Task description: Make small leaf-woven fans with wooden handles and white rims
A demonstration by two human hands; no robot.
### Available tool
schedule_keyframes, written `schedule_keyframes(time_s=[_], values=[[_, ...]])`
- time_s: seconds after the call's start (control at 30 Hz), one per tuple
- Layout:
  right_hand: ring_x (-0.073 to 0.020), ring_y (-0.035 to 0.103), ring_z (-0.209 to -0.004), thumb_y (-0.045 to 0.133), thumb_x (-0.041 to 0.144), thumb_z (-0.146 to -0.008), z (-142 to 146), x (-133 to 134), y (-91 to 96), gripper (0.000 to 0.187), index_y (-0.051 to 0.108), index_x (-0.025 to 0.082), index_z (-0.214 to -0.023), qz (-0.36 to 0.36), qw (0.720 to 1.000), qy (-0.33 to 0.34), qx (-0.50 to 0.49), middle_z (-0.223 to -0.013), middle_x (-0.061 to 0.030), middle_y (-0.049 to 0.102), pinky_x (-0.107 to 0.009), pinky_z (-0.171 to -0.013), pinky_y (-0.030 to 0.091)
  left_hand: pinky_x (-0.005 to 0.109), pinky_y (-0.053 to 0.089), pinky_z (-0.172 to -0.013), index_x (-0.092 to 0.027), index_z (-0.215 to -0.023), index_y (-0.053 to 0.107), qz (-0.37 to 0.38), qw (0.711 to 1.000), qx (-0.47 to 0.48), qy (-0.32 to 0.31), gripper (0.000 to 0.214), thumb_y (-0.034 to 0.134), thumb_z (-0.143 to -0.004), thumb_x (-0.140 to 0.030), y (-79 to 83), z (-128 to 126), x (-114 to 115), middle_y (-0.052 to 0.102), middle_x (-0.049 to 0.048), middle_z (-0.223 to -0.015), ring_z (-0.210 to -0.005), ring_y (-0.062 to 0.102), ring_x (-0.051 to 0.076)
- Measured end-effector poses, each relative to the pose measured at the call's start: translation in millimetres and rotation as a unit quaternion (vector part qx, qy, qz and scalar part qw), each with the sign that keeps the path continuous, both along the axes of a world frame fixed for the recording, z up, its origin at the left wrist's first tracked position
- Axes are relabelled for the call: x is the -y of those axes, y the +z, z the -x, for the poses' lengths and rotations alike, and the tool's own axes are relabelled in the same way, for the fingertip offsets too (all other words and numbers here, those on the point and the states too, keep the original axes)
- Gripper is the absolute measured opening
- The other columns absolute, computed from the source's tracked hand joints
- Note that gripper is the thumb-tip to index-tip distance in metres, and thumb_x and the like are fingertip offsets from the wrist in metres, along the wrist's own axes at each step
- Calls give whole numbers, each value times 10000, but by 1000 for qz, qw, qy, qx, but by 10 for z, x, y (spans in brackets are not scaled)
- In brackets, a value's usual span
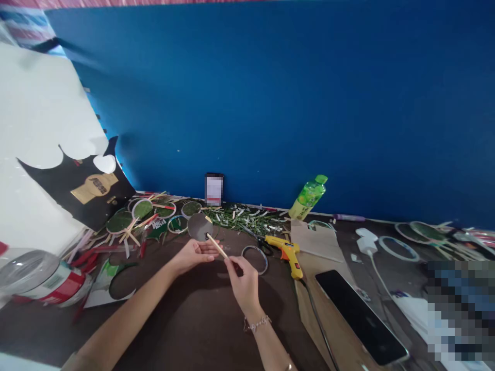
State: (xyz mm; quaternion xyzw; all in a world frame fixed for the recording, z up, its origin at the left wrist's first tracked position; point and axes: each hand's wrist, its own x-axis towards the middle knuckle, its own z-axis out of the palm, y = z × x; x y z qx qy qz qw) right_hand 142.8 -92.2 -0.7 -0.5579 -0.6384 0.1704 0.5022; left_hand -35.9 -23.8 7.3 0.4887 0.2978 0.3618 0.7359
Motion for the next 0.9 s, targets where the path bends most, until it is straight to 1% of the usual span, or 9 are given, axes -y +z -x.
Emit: schedule_keyframes(time_s=[0.07,0.13,0.23,0.33,0.43,0.53,0.67,0.83,0.9], values=[[-156,607,-655,521,354,-823,-60,-18,-22,231,641,160,-785,-9,1000,-4,28,-737,-51,661,-255,-615,478,398,479,-843,-109,-925,659,-23,989,-139,-32,515,816,-442,-186,129,308,-76,701,125,-866,-870,651,238],[-152,599,-634,510,351,-829,-112,-41,-61,235,639,163,-771,-9,997,7,73,-720,-46,655,-252,-603,468,372,492,-798,-105,-816,662,-53,966,-249,47,366,788,-483,-186,225,639,-118,701,115,-797,-786,660,218],[-142,576,-584,490,325,-838,-142,-67,-120,225,637,174,-759,-2,988,20,152,-685,-33,637,-243,-562,440,316,493,-742,-102,-866,641,-105,936,-300,149,296,705,-600,-215,266,1005,-90,694,106,-823,-767,651,195],[-141,567,-573,478,301,-840,-133,-72,-153,214,638,187,-756,-5,976,23,215,-664,-24,623,-241,-551,423,279,478,-600,-103,-906,621,-119,913,-336,201,277,614,-688,-273,211,1122,-10,679,89,-779,-664,630,181],[-156,579,-636,468,289,-846,-127,-73,-164,214,636,194,-753,-17,968,27,248,-686,-27,628,-256,-595,433,279,461,-640,-128,-870,630,-171,875,-386,236,210,563,-720,-260,137,1087,45,674,75,-796,-702,619,181],[-182,575,-726,483,294,-841,-131,-86,-176,202,638,198,-753,-25,962,34,271,-727,-35,631,-296,-663,448,288,437,-725,-157,-815,638,-248,817,-454,254,139,534,-735,-205,91,1021,68,674,60,-792,-753,607,180],[-195,553,-763,515,304,-820,-133,-105,-197,183,639,203,-733,-48,961,38,269,-778,-51,612,-335,-696,465,287,424,-717,-165,-811,632,-327,744,-543,213,154,486,-790,-210,71,910,114,652,52,-728,-726,589,172],[-225,543,-866,553,307,-796,-130,-105,-167,186,634,190,-915,-83,968,38,234,-881,-78,601,-393,-768,468,423,381,-880,-141,-785,639,-510,566,-608,221,240,441,-840,-265,83,708,246,621,151,-993,-1080,488,288],[-225,544,-876,550,293,-799,-94,-89,-123,200,624,182,-948,-100,972,33,208,-903,-85,597,-406,-783,464,461,311,-974,-138,-831,639,-576,525,-594,199,228,436,-844,-240,92,634,294,572,159,-1145,-1211,390,294]])
